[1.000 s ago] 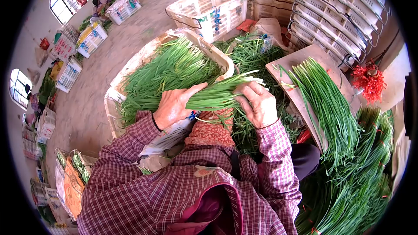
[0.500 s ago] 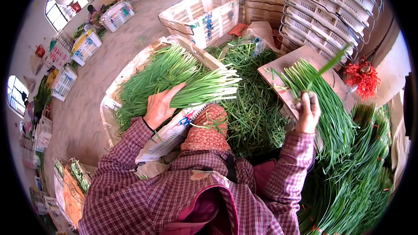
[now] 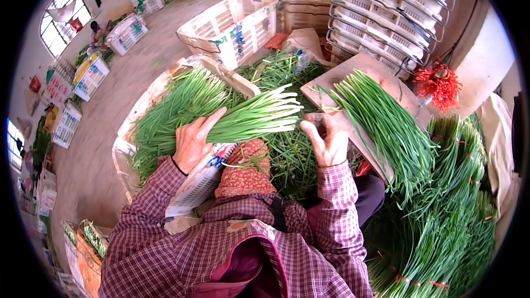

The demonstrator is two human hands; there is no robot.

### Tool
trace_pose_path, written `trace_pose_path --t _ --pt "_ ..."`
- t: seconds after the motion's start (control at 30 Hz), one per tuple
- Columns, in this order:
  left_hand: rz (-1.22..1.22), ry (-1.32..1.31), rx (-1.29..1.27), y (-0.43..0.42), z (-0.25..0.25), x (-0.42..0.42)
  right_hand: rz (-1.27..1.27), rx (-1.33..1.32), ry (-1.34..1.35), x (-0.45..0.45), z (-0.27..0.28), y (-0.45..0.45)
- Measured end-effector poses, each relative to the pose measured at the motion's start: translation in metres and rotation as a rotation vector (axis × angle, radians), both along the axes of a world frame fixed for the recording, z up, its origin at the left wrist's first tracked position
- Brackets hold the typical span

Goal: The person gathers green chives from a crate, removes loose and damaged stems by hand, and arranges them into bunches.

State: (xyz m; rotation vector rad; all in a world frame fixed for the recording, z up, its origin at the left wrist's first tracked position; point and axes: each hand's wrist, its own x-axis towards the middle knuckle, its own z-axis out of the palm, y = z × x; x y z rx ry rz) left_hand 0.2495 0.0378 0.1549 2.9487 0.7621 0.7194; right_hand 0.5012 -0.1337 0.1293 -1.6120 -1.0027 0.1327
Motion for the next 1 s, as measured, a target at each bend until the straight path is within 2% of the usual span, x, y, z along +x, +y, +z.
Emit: trace_pose_path --t 0.13,0.2,0.3,0.37,0.4,0.43,0.47,0.53,0.67,0.73,0.87,1.0 --pt "-0.067 -0.006 0.045 -0.007 0.008 0.012 0.044 0.02 0.148 -0.005 0.002 0.0" --pt "-0.084 0.009 0.052 -0.005 0.007 0.014 0.001 0.036 -0.005 -0.003 0.004 -0.005" --pt "-0.073 -0.004 0.113 -0.001 0.007 0.017 -0.309 0.13 -0.374 0.028 -0.016 -0.018" --pt "-0.05 0.005 0.145 0.006 0.009 0.013 -0.526 -0.073 -0.475 0.053 -0.016 -0.044" --pt "-0.023 0.016 0.175 0.009 0.011 0.01 -0.642 -0.2 -0.509 0.075 -0.038 -0.056" --pt "-0.031 -0.008 0.207 0.01 0.013 0.008 -0.724 -0.428 -0.49 0.087 -0.045 -0.07" --pt "-0.025 -0.008 0.21 0.012 0.015 0.007 -0.739 -0.508 -0.592 0.098 -0.056 -0.083" --pt "-0.011 0.053 0.247 0.015 0.018 0.004 -0.726 -0.536 -0.62 0.084 -0.042 -0.088" --pt "-0.07 0.085 0.296 0.01 0.021 0.013 -0.325 -0.056 -0.41 0.032 0.005 -0.05" --pt "-0.08 0.096 0.32 0.008 0.021 0.016 -0.17 0.05 -0.387 0.008 0.026 -0.03" --pt "-0.124 0.095 0.339 0.005 0.027 0.019 -0.017 -0.146 -0.345 -0.004 0.03 -0.01" --pt "-0.158 0.105 0.358 0.003 0.029 0.025 0.019 -0.183 -0.347 -0.004 0.025 -0.003"
